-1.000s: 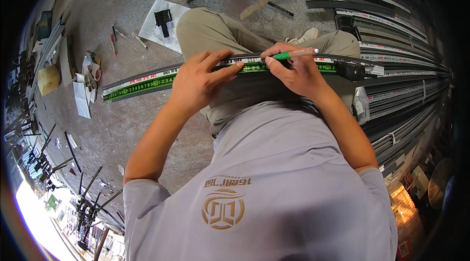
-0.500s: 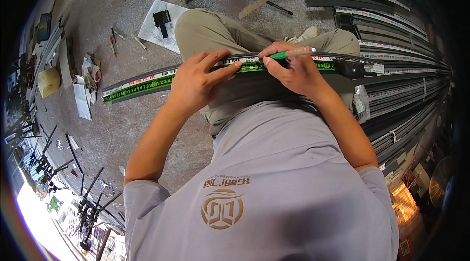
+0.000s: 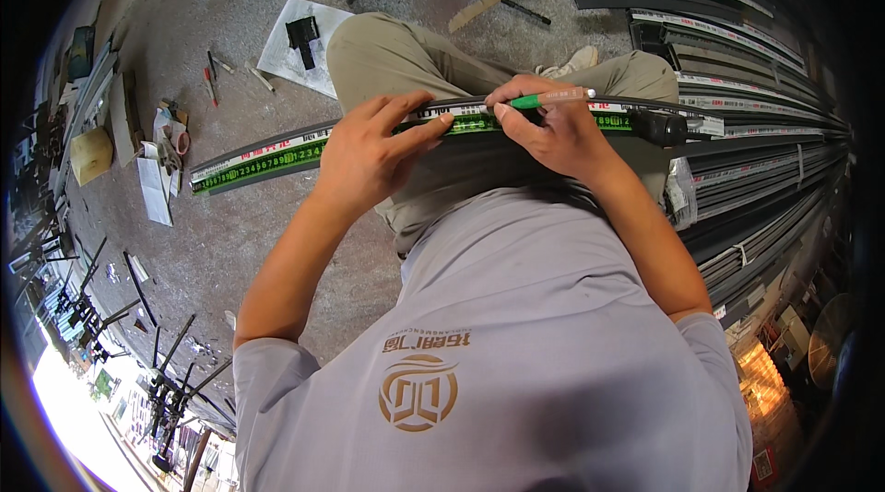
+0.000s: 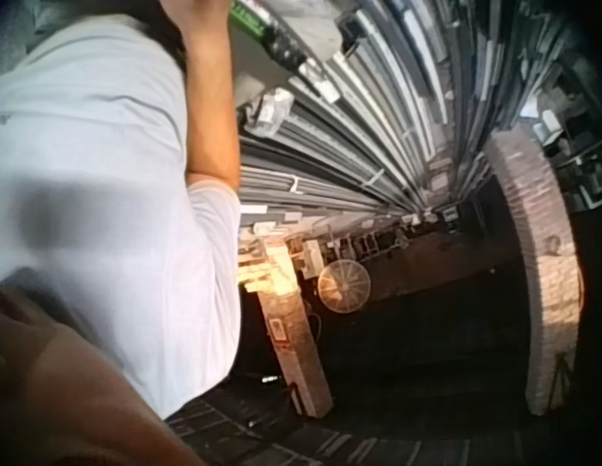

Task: The person sits on the floor in a workshop and measures metal profiles with a tape measure, marks them with a pen, and cuts them using a miter saw. The person repeats this process for multiple profiles, placing the cut pieces aside.

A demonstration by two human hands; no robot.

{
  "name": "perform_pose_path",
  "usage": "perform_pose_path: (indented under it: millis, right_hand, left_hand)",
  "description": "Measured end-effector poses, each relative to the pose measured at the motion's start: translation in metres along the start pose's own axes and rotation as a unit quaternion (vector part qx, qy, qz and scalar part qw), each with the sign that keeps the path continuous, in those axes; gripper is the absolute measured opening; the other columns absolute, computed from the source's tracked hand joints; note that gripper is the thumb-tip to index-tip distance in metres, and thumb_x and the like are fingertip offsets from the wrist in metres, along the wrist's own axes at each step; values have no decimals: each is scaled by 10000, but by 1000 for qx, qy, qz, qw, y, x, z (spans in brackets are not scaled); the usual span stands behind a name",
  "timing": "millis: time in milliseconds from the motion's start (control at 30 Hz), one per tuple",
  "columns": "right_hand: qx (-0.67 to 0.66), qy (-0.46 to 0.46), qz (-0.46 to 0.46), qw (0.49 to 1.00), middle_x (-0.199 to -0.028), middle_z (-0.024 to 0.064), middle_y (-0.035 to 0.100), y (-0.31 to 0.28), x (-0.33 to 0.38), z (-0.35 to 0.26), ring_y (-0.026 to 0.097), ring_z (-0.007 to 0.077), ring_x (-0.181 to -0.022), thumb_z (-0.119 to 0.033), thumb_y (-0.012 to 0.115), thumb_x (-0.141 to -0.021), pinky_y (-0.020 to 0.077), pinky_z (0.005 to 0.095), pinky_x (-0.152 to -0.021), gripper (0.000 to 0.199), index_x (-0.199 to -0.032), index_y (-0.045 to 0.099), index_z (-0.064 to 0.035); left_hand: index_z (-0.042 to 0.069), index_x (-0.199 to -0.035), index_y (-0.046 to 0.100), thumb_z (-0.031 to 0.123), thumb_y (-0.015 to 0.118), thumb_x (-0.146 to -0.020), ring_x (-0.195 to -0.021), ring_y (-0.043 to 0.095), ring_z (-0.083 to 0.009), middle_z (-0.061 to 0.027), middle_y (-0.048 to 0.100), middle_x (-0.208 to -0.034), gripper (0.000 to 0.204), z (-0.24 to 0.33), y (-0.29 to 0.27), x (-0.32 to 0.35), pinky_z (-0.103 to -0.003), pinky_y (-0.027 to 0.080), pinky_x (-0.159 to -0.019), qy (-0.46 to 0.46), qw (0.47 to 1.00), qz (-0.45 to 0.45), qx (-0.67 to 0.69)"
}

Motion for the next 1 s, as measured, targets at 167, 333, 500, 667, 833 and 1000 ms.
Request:
perform_pose_path:
  millis: [167, 333, 500, 667, 833, 1000]
  right_hand:
    - [19, 0, 0, 1000, -871, 124, 739, 0, -2, -2, 695, 212, -762, -91, 701, -914, 546, 327, -705, 130, -967, 711, 27]
    - [19, 7, -5, 1000, -870, 105, 739, -1, -3, -2, 685, 184, -764, -95, 710, -922, 540, 316, -711, 133, -970, 710, 29]
    - [-86, 86, 20, 992, -862, 78, 732, -6, 3, 3, 664, 126, -785, -96, 659, -988, 535, 267, -729, 157, -1068, 733, 17]
    - [41, 40, 152, 987, -954, 112, 760, -56, 19, -34, 726, 188, -885, -80, 615, -1029, 572, 301, -790, 241, -1246, 686, -5]
    - [491, -110, 171, 847, -1159, 165, 714, -116, 73, -33, 655, 386, -1024, -125, 810, -881, 513, 442, -936, 428, -1256, 634, -16]
    - [434, -93, 198, 874, -1280, 220, 646, -126, 110, -11, 638, 413, -1115, -128, 866, -840, 509, 448, -977, 614, -1340, 529, -8]
  left_hand:
    - [210, -1234, 753, 66, 786, -806, -975, 688, -282, -74, 694, -1256, 452, -1, 1, 0, -394, 576, -802, 3, 1000, 2, -1]
    - [204, -1237, 752, 64, 784, -807, -978, 687, -285, -80, 692, -1257, 453, -1, 1, 1, -394, 576, -805, 3, 1000, 3, -1]
    - [197, -1240, 749, 59, 782, -803, -977, 687, -289, -80, 690, -1258, 460, -2, 0, -1, -390, 576, -802, 13, 1000, 3, 3]
    - [195, -1251, 740, 55, 780, -795, -976, 685, -286, -81, 689, -1256, 478, -2, 1, 3, -387, 574, -799, 12, 1000, 14, 0]
    - [192, -1244, 738, 58, 782, -796, -986, 683, -286, -88, 685, -1260, 470, -1, 0, 4, -397, 573, -807, 8, 1000, 22, 6]
    - [197, -1244, 736, 88, 782, -826, -1017, 671, -295, -90, 681, -1266, 435, -2, -1, 5, -398, 567, -822, 5, 1000, 6, 16]
Point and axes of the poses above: each hand's wrist, its own x-axis away from the middle knuckle, its own y-axis out of the palm, z = x × y, the point moved 5 cm from there along -x, towards the middle knuckle
